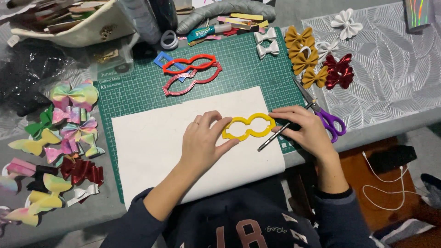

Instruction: Tracing bow-shaped templates onto a white sheet of paper using a pencil.

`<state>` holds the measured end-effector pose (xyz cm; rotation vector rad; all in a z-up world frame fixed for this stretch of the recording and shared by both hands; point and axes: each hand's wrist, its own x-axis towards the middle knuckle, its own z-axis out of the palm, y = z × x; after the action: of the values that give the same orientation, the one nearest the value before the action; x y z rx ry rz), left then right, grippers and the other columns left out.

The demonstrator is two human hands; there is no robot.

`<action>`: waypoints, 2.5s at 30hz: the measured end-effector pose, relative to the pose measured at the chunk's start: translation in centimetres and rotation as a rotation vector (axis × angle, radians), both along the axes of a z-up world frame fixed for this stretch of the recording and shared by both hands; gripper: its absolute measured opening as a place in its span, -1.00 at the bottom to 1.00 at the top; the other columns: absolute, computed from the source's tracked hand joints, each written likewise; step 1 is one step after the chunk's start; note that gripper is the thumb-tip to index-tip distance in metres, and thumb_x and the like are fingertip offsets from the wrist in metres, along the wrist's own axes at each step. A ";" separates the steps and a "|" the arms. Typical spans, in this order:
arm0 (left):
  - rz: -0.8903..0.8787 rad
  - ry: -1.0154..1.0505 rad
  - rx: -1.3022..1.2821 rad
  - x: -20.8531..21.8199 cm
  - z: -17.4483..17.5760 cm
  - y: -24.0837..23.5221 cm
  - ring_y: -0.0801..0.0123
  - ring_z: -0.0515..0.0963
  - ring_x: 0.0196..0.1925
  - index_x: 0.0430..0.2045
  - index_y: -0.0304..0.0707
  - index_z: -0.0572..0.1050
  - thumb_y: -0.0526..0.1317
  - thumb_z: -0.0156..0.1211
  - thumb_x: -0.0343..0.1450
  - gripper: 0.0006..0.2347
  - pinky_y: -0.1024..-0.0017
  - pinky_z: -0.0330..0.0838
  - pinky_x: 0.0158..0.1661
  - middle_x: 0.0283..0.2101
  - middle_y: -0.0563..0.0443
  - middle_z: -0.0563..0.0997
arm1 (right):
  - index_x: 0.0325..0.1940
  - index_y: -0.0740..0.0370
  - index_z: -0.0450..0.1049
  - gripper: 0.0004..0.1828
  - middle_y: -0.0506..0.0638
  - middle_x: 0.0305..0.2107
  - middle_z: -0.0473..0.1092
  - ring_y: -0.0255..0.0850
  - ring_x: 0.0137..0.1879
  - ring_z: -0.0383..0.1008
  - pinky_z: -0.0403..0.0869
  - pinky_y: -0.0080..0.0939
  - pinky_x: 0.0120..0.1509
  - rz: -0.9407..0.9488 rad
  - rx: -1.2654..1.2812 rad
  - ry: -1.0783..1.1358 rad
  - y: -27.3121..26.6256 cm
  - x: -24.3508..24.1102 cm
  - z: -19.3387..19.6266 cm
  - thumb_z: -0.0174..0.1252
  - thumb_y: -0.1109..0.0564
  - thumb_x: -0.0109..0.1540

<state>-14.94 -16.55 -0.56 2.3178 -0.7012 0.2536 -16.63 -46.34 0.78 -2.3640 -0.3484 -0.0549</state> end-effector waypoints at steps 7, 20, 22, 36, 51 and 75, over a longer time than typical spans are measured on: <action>-0.006 0.013 0.005 0.0 -0.2 0.0 0.18 0.50 -0.16 -0.07 -0.17 0.58 0.05 0.48 0.21 -0.53 0.26 0.36 -0.25 -0.06 0.00 0.50 | 0.06 0.16 0.61 -0.58 0.01 -0.01 0.54 -0.14 0.08 0.58 0.52 -0.19 0.14 0.010 -0.025 0.014 -0.2 0.0 0.1 0.41 0.12 0.11; -0.012 0.016 -0.003 -0.1 -0.2 0.0 0.19 0.50 -0.14 -0.06 -0.19 0.58 0.03 0.49 0.23 -0.53 0.27 0.35 -0.22 -0.04 -0.01 0.50 | 0.07 0.15 0.61 -0.59 0.01 -0.01 0.54 -0.14 0.09 0.57 0.52 -0.20 0.16 0.004 -0.006 0.020 -0.2 0.0 0.0 0.39 0.15 0.12; -0.012 0.011 -0.005 0.0 -0.2 0.1 0.19 0.49 -0.14 -0.06 -0.20 0.58 0.04 0.49 0.24 -0.53 0.27 0.35 -0.22 -0.04 -0.01 0.50 | 0.08 0.15 0.60 -0.59 0.01 -0.01 0.54 -0.14 0.10 0.58 0.52 -0.20 0.16 0.004 -0.005 0.016 -0.1 0.1 0.1 0.38 0.15 0.13; -0.020 0.020 -0.007 -0.1 -0.3 0.2 0.17 0.50 -0.10 -0.07 -0.21 0.57 0.03 0.49 0.22 -0.53 0.25 0.38 -0.17 -0.04 -0.01 0.49 | 0.06 0.11 0.62 -0.57 0.00 -0.02 0.54 -0.13 0.09 0.57 0.52 -0.19 0.15 0.019 -0.029 0.002 -0.1 0.1 -0.1 0.41 0.13 0.09; -0.038 -0.003 0.050 -0.4 0.0 0.0 -0.09 0.35 0.24 -0.02 -0.20 0.57 0.02 0.42 0.27 -0.55 -0.02 0.26 0.08 0.27 -0.27 0.39 | 0.07 0.10 0.61 -0.58 -0.01 0.00 0.52 -0.09 0.10 0.56 0.52 -0.13 0.15 0.049 -0.123 -0.007 0.2 0.2 0.8 0.37 0.12 0.11; -0.091 0.092 0.028 1.1 -0.9 -0.9 -0.26 -0.03 0.56 -0.08 0.11 0.64 0.11 0.44 0.21 -0.58 -0.23 -0.18 0.41 0.51 -0.29 0.10 | -0.09 0.33 0.47 -0.53 0.12 -0.10 0.52 -0.27 -0.18 0.56 0.56 -0.33 -0.07 -0.178 0.746 -0.071 -1.4 -0.4 -3.5 -0.22 -0.08 0.52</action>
<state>-13.80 -17.45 -1.50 2.3006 -0.7665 0.0962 -17.00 -47.79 -2.73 -1.6467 -0.1145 -0.3001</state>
